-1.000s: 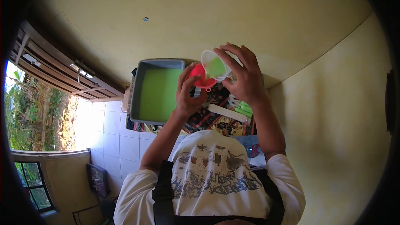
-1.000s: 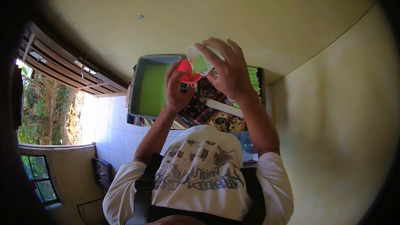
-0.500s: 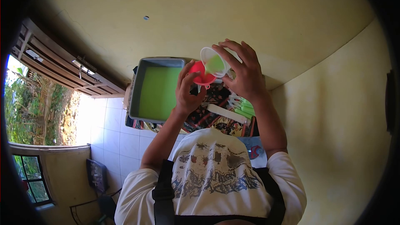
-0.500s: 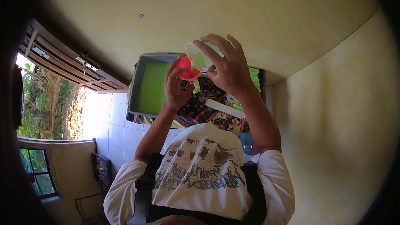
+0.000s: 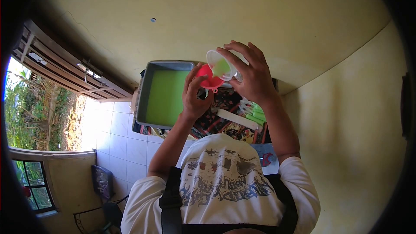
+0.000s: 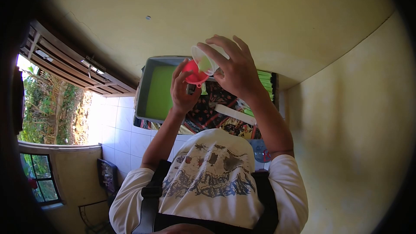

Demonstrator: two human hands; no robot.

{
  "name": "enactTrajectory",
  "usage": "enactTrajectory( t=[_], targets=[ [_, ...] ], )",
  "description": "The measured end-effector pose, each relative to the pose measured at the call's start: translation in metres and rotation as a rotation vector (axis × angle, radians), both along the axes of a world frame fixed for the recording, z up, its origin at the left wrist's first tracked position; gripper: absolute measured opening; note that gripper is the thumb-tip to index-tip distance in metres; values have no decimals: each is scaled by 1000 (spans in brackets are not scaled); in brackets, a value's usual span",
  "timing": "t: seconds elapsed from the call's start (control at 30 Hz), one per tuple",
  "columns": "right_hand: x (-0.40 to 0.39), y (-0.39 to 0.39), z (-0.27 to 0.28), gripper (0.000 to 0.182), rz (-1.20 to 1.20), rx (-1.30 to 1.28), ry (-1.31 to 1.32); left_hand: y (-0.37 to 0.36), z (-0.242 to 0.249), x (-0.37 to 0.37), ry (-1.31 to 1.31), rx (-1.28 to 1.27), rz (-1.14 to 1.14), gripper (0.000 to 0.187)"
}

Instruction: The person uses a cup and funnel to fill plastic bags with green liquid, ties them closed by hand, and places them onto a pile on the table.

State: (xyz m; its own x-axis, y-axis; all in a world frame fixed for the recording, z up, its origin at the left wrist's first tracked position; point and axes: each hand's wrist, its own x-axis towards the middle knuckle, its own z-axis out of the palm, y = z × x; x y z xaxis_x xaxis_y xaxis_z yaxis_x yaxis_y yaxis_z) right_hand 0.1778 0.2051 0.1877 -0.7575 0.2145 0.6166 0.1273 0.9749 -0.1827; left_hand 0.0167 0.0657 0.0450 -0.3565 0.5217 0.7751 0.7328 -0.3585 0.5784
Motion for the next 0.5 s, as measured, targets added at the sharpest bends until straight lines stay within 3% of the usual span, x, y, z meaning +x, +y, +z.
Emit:
enactTrajectory(
  t=[0.5],
  targets=[
    [-6,2,-1,85,-1,16,9,1,0,-7,12,-2,10,66]
  ],
)
